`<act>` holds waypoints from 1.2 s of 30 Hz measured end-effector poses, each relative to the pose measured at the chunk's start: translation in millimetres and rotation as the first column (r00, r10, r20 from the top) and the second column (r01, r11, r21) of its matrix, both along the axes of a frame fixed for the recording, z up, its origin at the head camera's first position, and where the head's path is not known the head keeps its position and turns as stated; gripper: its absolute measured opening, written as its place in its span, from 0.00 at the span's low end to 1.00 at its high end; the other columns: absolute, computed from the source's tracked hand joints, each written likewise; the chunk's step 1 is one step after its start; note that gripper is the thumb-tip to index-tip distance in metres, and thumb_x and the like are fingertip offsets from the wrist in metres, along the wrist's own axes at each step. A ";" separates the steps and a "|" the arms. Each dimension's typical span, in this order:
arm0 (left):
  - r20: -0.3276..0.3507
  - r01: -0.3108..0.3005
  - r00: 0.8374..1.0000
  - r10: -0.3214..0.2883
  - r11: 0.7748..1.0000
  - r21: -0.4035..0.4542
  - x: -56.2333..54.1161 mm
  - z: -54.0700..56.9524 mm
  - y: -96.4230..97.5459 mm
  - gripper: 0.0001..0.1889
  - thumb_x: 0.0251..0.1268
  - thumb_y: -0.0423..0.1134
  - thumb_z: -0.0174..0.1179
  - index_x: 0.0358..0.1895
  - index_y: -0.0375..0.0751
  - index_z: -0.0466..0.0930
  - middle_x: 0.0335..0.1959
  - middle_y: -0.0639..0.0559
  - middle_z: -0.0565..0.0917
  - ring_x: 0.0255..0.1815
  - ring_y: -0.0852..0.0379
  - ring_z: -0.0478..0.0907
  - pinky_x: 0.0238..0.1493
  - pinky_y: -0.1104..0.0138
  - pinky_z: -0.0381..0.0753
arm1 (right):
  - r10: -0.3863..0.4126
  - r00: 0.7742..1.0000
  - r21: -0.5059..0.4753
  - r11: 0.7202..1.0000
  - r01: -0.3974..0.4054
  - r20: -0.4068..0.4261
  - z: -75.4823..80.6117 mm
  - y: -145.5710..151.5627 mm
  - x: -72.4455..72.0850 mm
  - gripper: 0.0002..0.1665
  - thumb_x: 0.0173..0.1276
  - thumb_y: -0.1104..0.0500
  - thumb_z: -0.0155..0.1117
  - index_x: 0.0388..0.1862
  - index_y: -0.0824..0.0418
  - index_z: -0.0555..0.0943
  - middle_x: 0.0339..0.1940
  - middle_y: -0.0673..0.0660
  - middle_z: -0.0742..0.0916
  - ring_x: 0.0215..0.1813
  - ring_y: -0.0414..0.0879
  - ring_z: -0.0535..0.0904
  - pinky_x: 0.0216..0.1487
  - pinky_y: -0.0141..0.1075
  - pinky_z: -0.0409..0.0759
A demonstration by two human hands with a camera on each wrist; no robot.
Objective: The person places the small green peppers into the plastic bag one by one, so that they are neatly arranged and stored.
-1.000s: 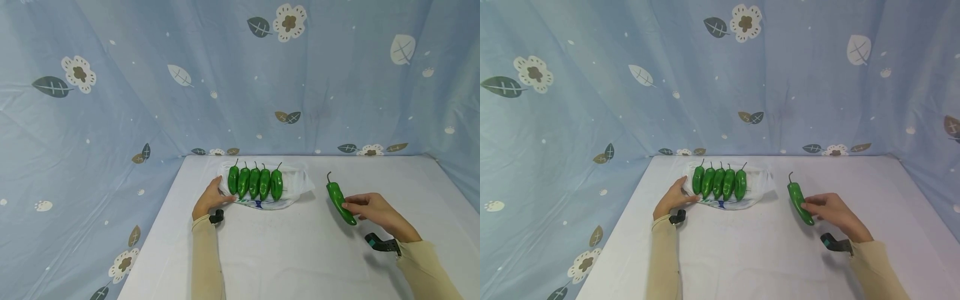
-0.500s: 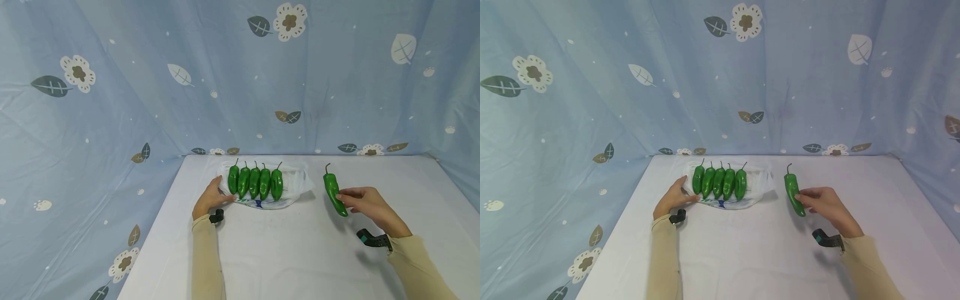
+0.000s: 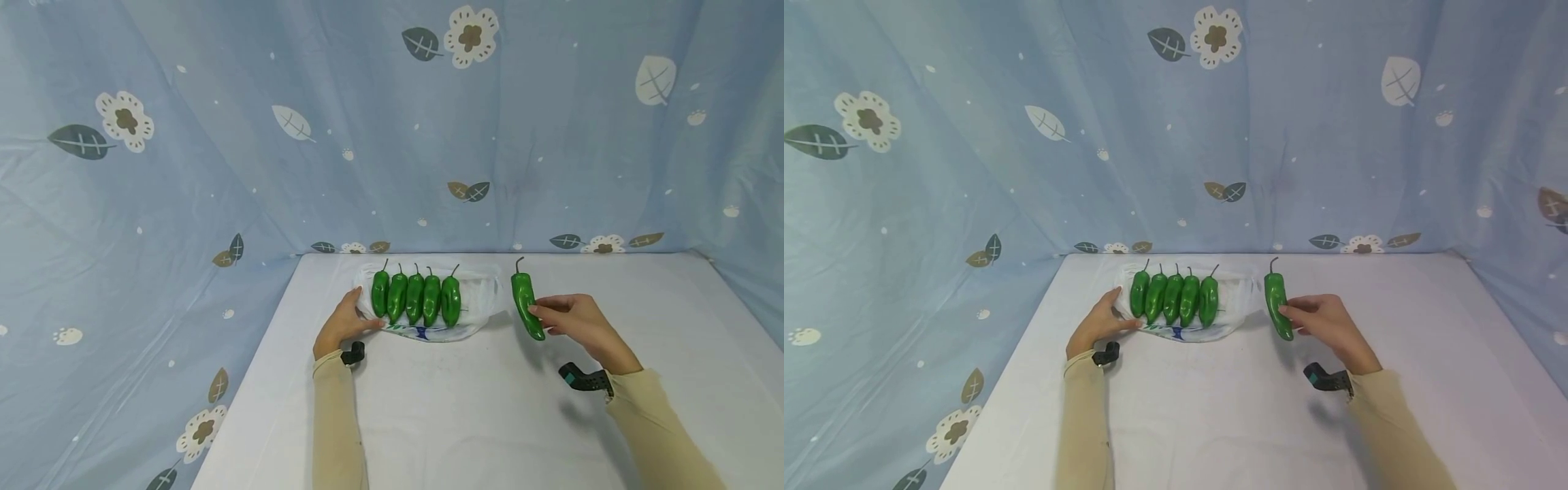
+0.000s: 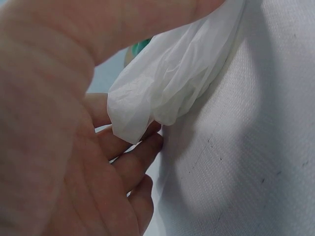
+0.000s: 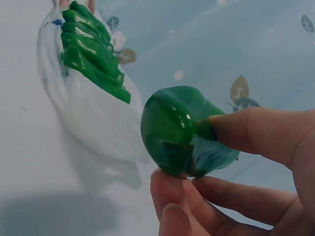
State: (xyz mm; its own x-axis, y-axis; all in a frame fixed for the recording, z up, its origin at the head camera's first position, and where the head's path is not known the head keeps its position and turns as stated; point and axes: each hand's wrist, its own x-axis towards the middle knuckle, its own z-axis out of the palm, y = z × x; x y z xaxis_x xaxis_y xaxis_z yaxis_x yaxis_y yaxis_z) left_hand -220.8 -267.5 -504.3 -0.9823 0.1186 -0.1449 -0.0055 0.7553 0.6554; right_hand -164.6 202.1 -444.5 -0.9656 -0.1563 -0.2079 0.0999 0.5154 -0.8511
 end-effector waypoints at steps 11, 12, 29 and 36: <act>0.001 0.009 1.000 -0.009 1.000 0.010 0.2 0.6 0.2 0.62 0.54 0.56 0.77 0.83 0.32 0.47 0.85 0.34 0.53 0.86 0.35 0.48 0.85 0.45 0.53 | 0.002 1.000 -0.023 1.000 -0.002 -0.016 12.3 -24.5 -12.5 0.41 0.75 0.42 0.64 0.69 0.75 0.74 0.59 0.70 0.87 0.46 0.43 0.88 0.51 0.40 0.90; 0.000 0.010 1.000 -0.010 1.000 0.010 0.2 0.9 0.3 0.62 0.54 0.56 0.77 0.83 0.32 0.47 0.85 0.34 0.53 0.86 0.35 0.49 0.85 0.45 0.53 | 0.001 1.000 -0.027 1.000 -0.001 -0.013 13.0 -26.5 -13.5 0.40 0.75 0.43 0.64 0.69 0.75 0.74 0.59 0.70 0.87 0.46 0.43 0.88 0.52 0.42 0.90; 0.007 -0.006 1.000 0.005 1.000 0.024 1.8 1.5 0.5 0.62 0.54 0.56 0.77 0.84 0.33 0.47 0.85 0.36 0.53 0.86 0.36 0.49 0.86 0.45 0.52 | -0.020 1.000 -0.045 0.999 0.019 -0.020 11.4 -58.5 -37.7 0.36 0.75 0.47 0.65 0.66 0.76 0.76 0.55 0.71 0.88 0.42 0.44 0.88 0.46 0.35 0.90; 0.004 0.000 1.000 0.000 1.000 -0.004 1.0 -1.6 -0.8 0.62 0.55 0.57 0.77 0.84 0.34 0.47 0.85 0.36 0.52 0.86 0.36 0.49 0.86 0.46 0.53 | -0.033 0.999 -0.028 0.999 0.032 -0.024 6.0 -68.3 -45.6 0.33 0.75 0.49 0.66 0.64 0.76 0.78 0.55 0.71 0.87 0.39 0.42 0.87 0.44 0.35 0.90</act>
